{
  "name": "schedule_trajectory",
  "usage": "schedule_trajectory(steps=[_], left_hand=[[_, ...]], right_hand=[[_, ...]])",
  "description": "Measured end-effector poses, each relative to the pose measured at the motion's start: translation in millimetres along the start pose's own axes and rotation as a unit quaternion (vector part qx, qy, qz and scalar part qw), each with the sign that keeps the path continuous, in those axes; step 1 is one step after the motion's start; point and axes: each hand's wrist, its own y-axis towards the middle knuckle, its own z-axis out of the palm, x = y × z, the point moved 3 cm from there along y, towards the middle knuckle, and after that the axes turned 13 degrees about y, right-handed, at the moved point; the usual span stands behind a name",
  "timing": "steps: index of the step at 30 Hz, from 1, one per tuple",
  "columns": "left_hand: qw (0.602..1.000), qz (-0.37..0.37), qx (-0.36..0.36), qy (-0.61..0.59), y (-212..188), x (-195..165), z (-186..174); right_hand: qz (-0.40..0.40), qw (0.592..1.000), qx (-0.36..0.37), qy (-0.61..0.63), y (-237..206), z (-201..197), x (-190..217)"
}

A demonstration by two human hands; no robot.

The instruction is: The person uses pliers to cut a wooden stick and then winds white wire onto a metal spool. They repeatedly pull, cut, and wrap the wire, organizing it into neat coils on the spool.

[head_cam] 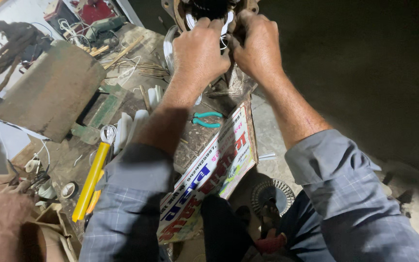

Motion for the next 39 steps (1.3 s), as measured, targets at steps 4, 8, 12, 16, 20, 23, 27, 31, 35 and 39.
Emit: schedule_trajectory(steps=[4, 8, 12, 16, 20, 23, 27, 31, 35, 39], left_hand=[[0.998, -0.015, -0.045, -0.034, -0.2, 0.6, -0.3], [0.997, -0.048, -0.008, -0.059, 2.4, 7.5, 0.3], [0.997, -0.036, 0.03, -0.069, 6.5, 16.6, -3.1], [0.993, -0.023, 0.062, -0.101, 7.3, 24.0, -4.8], [0.988, 0.036, 0.072, -0.135, 6.5, 29.5, -4.8], [0.978, 0.084, 0.087, -0.168, 8.5, 36.1, -4.8], [0.969, 0.094, 0.088, -0.21, 18.3, 40.3, -8.6], [0.911, -0.097, 0.229, -0.328, 27.7, 35.0, -4.9], [0.932, -0.144, 0.194, -0.27, 40.2, 20.5, -7.4], [0.963, -0.171, 0.139, -0.153, 43.8, 21.1, -6.1]], right_hand=[[-0.081, 0.996, 0.036, -0.028, -4.8, -6.1, 2.6], [-0.045, 0.997, 0.054, -0.021, -5.0, -9.1, 3.0], [0.017, 0.998, 0.048, -0.045, -7.0, -5.7, 4.0], [-0.047, 0.996, 0.038, -0.065, -10.5, -6.7, 8.6], [-0.104, 0.991, 0.04, -0.078, -12.2, -7.9, 10.4], [-0.09, 0.993, 0.017, -0.071, -13.2, -5.4, 10.2], [-0.048, 0.997, -0.021, -0.048, -15.4, 2.0, 11.4], [-0.059, 0.994, -0.067, -0.059, -15.1, 9.1, 13.2], [-0.065, 0.991, -0.087, -0.076, -13.9, 12.9, 8.6], [-0.043, 0.992, -0.089, -0.074, -14.8, 15.8, -1.0]])
